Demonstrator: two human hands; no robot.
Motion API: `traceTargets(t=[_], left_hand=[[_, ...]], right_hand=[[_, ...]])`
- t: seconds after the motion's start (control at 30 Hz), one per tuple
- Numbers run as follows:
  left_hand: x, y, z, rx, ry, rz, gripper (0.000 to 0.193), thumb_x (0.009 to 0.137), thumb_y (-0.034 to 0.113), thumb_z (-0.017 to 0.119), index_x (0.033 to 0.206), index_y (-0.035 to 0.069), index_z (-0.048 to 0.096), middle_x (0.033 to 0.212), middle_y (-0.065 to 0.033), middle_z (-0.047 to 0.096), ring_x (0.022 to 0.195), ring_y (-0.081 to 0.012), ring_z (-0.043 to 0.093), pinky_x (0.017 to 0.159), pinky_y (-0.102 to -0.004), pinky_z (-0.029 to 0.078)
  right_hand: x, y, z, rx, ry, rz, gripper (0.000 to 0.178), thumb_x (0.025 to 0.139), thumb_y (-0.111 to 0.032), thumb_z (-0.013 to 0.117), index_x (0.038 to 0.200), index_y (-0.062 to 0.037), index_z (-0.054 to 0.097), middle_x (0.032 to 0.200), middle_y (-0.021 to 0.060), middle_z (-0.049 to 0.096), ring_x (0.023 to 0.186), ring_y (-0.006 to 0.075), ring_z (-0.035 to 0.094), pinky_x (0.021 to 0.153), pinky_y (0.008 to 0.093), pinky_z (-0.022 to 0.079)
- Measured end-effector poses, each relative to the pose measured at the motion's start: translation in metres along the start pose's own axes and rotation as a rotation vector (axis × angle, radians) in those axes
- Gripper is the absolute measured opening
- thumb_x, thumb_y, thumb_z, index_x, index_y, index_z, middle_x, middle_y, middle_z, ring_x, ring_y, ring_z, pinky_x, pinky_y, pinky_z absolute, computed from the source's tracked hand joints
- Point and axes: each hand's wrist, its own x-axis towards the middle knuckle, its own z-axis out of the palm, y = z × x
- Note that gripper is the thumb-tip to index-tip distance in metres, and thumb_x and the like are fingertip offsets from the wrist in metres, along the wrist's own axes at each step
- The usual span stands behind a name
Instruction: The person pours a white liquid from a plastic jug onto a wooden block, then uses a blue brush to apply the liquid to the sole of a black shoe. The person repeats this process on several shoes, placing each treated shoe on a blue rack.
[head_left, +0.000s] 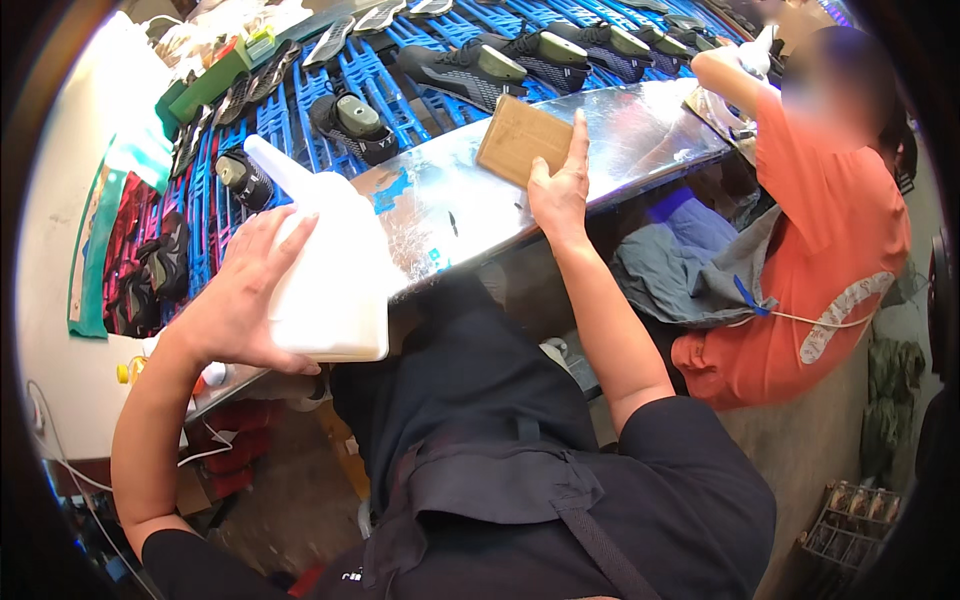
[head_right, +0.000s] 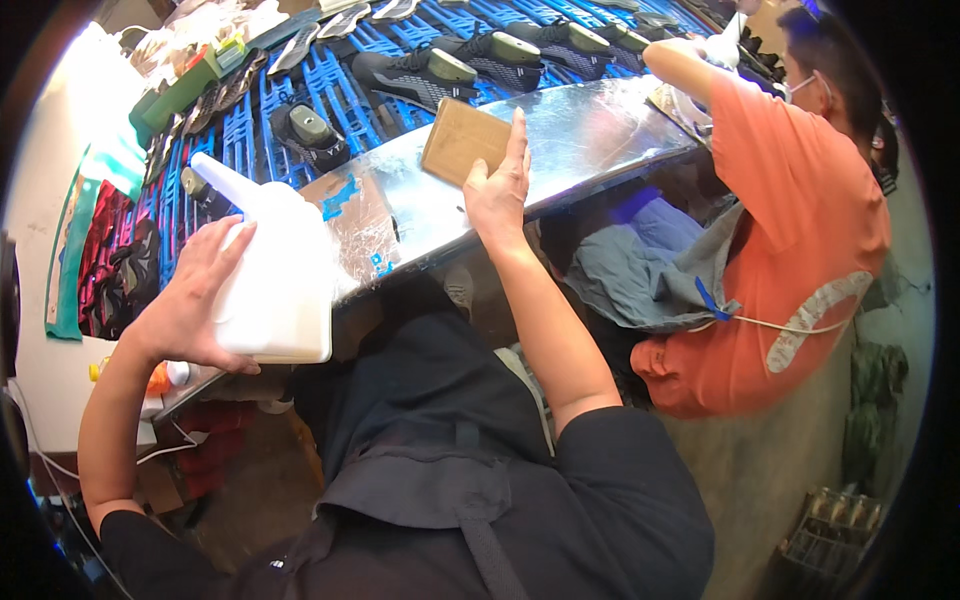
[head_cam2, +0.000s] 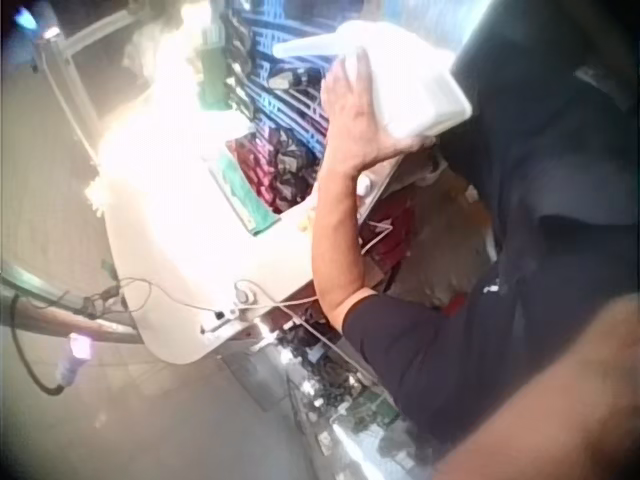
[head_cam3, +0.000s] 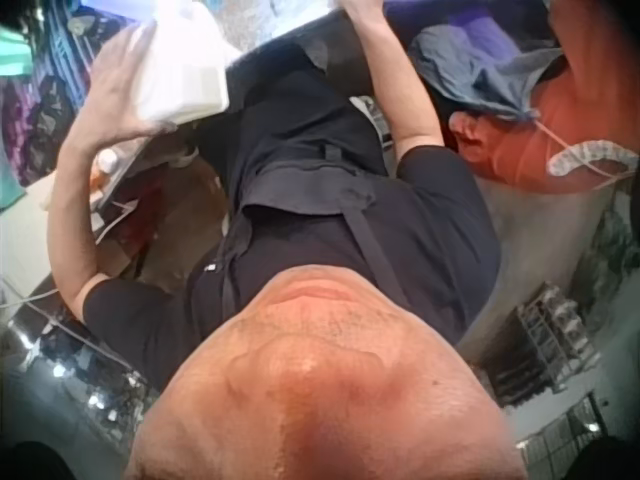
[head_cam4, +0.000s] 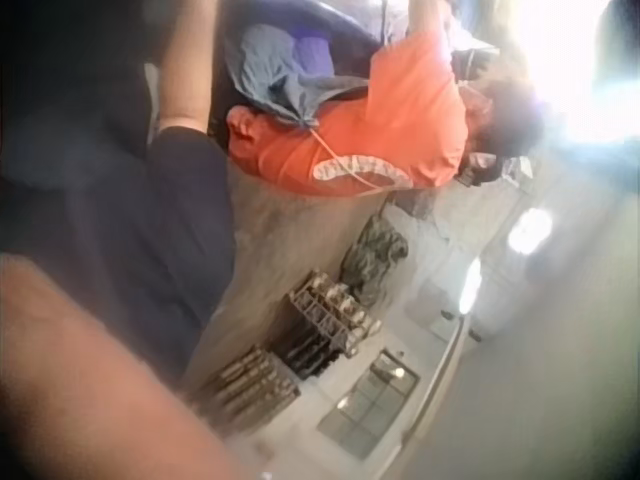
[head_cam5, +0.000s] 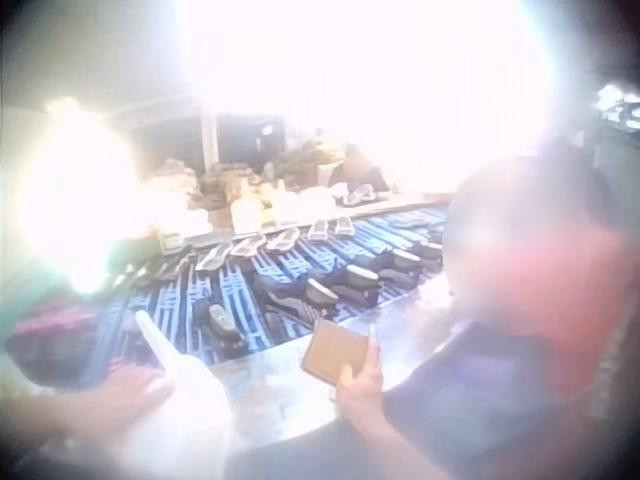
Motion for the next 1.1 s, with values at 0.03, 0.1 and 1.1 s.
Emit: traceTargets(t=[0.03,0.1,1.1], left_hand=[[0.000,0.003,0.002,0.002,0.014,-0.002,0.149,0.051,0.056,0.101,0.173,0.006,0.031,0.168,-0.0350,0.032,0.159,-0.0544,0.028,0.133,-0.0599,0.021],[0.000,0.005,0.011,-0.032,0.067,-0.024,0.144,0.051,0.051,0.099,0.172,0.006,0.035,0.166,-0.0358,0.033,0.157,-0.0542,0.031,0.131,-0.0594,0.023],[0.173,0.025,-0.010,0.132,-0.103,0.363,0.154,0.055,0.043,0.102,0.176,0.007,0.014,0.173,-0.0335,0.028,0.165,-0.0481,0.023,0.137,-0.0601,0.015]], right_hand=[[0.003,0.003,-0.004,-0.034,-0.025,-0.009,0.086,0.094,0.000,0.070,0.171,-0.0078,0.032,0.160,0.0292,0.054,0.142,0.0452,0.060,0.121,0.0469,0.046],[0.012,0.018,-0.012,-0.098,-0.080,-0.027,0.077,0.095,-0.003,0.071,0.167,-0.0055,0.043,0.155,0.0289,0.059,0.141,0.0443,0.061,0.120,0.0465,0.047],[0.075,0.086,-0.030,-0.685,-0.349,-0.311,0.074,0.093,-0.053,0.078,0.156,-0.0187,0.062,0.160,0.0230,0.059,0.132,0.0380,0.069,0.115,0.0472,0.053]])
